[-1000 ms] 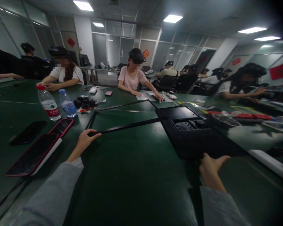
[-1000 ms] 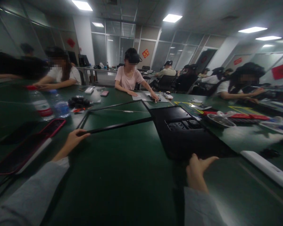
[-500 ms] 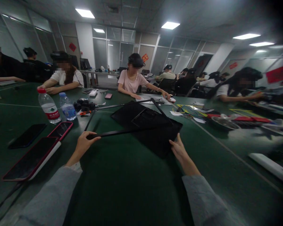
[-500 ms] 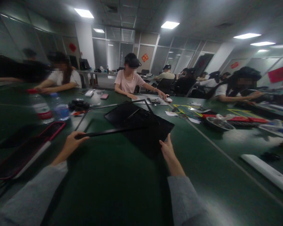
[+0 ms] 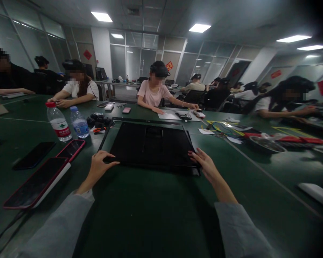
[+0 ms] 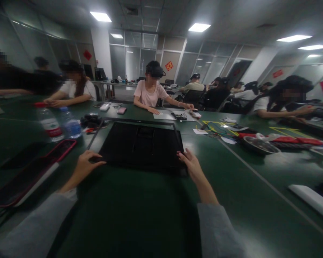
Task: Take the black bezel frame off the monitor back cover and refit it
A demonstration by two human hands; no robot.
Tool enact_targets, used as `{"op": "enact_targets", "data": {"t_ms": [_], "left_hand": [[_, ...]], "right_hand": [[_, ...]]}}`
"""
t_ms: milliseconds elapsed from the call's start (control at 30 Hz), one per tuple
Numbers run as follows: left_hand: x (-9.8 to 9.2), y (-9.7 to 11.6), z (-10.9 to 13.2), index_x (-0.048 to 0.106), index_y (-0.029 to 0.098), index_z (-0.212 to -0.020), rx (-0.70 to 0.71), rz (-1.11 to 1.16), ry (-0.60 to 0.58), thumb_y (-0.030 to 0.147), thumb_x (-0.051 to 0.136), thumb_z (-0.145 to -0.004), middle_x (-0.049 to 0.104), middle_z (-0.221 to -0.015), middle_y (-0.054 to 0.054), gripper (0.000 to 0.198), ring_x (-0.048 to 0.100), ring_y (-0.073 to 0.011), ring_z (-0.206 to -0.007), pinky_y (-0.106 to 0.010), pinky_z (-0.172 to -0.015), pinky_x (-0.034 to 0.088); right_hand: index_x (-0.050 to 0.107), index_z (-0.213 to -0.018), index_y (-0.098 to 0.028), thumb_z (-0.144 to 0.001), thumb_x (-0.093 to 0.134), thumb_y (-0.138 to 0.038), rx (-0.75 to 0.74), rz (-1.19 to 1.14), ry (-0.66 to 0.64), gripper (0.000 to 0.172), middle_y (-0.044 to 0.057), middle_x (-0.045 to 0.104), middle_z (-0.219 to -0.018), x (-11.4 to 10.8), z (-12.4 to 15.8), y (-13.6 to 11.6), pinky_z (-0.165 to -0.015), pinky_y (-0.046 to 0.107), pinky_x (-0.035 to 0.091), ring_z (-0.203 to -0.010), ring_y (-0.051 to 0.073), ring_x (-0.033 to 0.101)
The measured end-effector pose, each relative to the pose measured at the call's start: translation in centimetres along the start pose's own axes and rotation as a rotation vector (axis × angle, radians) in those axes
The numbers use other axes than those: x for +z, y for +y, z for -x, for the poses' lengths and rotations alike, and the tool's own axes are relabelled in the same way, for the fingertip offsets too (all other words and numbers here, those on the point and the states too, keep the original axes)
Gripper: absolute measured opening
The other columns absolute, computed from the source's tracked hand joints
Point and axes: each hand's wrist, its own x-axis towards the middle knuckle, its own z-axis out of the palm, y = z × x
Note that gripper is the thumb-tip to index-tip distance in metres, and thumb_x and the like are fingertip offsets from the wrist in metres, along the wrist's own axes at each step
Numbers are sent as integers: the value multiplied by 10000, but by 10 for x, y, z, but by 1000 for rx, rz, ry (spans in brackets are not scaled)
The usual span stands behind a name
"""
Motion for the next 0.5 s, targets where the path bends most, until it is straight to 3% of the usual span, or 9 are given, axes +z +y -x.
{"op": "enact_targets", "data": {"t_ms": [67, 200, 367, 500], "left_hand": [[6, 4, 0, 774, 260, -913, 21, -5, -31, 577, 867, -713, 750, -1022, -81, 386, 658, -313, -1082, -520, -1042, 461], [18, 9, 1, 781, 279, -984, 61, 4, -130, 500, 852, -767, 756, -1104, -77, 318, 640, -312, -1174, -539, -1093, 420], [27, 0, 0, 784, 281, -1055, 117, -7, -202, 459, 814, -825, 742, -1181, -88, 293, 624, -304, -1234, -546, -1117, 411], [30, -9, -2, 786, 268, -1049, 158, 6, -189, 469, 786, -851, 747, -1153, -91, 282, 644, -298, -1194, -536, -1069, 467]], "right_hand": [[528, -1460, -171, -740, 769, -607, -104, 149, 65, 875, 161, 716, -1259, 1, 6, 7, -1127, 538, 479, -1203, 316, 673], [563, -1447, -111, -906, 547, -577, -296, 437, 256, 715, 212, 638, -1394, 0, 15, 25, -1200, 557, 386, -1336, 329, 585], [522, -1503, -98, -960, 444, -467, -302, 579, 277, 662, 207, 568, -1494, -2, 25, 31, -1203, 526, 391, -1391, 327, 547], [523, -1508, -100, -957, 431, -427, -290, 619, 296, 648, 200, 588, -1474, 1, 29, 33, -1174, 533, 426, -1359, 331, 575]]}}
